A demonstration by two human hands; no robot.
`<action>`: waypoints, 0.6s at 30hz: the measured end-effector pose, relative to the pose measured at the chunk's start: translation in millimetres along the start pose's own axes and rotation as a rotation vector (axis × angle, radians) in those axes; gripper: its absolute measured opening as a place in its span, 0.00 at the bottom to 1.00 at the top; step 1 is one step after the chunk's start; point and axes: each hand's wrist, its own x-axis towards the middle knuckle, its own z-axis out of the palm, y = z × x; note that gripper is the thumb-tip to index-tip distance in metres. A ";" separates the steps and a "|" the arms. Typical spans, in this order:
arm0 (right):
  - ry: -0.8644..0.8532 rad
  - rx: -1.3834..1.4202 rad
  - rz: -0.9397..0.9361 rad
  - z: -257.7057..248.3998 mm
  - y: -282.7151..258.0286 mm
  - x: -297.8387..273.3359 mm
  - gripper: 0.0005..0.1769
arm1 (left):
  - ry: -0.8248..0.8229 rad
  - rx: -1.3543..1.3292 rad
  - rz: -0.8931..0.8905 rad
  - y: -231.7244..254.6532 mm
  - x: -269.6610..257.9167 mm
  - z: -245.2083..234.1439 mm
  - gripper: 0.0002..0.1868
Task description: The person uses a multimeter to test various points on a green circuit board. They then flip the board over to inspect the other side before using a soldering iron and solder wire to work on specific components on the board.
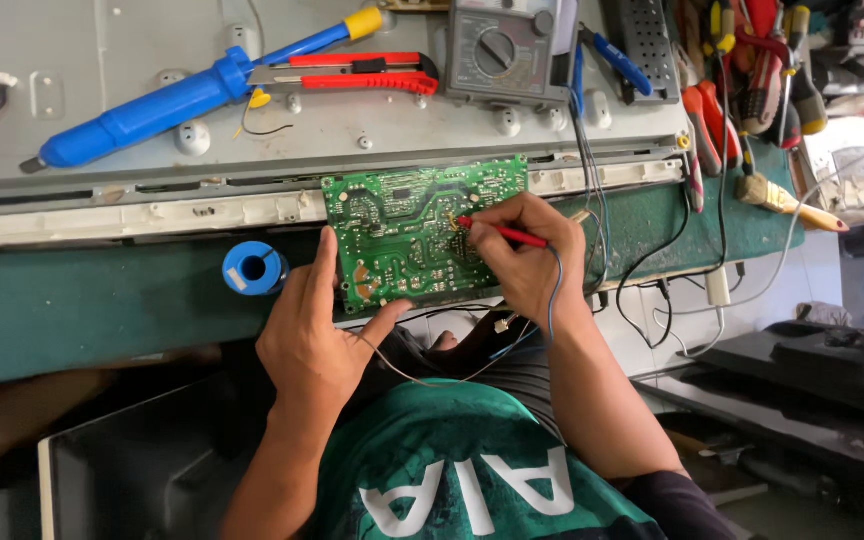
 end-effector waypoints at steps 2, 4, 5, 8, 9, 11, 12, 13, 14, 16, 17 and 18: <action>0.014 0.049 -0.041 -1.1 -2.4 -0.5 0.04 | -0.002 -0.013 0.012 0.9 1.5 -2.2 0.54; 0.021 0.102 -0.084 0.1 -1.5 0.5 0.07 | -0.003 -0.019 0.019 1.6 1.9 -4.4 0.53; 0.032 0.072 -0.063 1.4 1.3 -0.3 0.04 | -0.010 -0.025 0.027 1.3 2.1 -5.0 0.53; 0.035 0.132 -0.029 1.2 0.8 -0.6 0.03 | -0.024 -0.037 0.036 2.8 2.7 -6.2 0.52; 0.012 0.222 -0.031 0.8 -1.1 0.9 0.04 | -0.020 -0.036 0.023 3.5 3.2 -6.3 0.51; 0.015 0.186 -0.029 1.6 3.1 -0.2 0.04 | -0.028 -0.035 0.040 -0.6 -0.4 -1.5 0.53; 0.006 0.148 -0.032 2.6 5.0 -1.1 0.03 | -0.033 -0.030 0.046 -3.0 -2.6 0.3 0.55; 0.013 0.153 -0.026 2.4 5.4 -0.8 0.03 | -0.039 -0.029 0.055 -2.6 -2.3 -0.1 0.55; 0.011 0.191 -0.042 2.4 5.8 -0.6 0.04 | -0.043 -0.030 0.049 -2.5 -2.0 -0.6 0.54; 0.012 0.235 -0.059 2.1 5.4 1.0 0.04 | -0.046 -0.027 0.048 -1.5 -0.8 -0.4 0.54; 0.009 0.194 -0.076 1.8 4.8 0.7 0.04 | -0.048 -0.036 0.031 -0.7 -0.6 -0.4 0.54; 0.005 0.153 -0.094 1.6 4.1 0.4 0.04 | -0.049 -0.045 0.013 0.0 -0.4 -0.5 0.54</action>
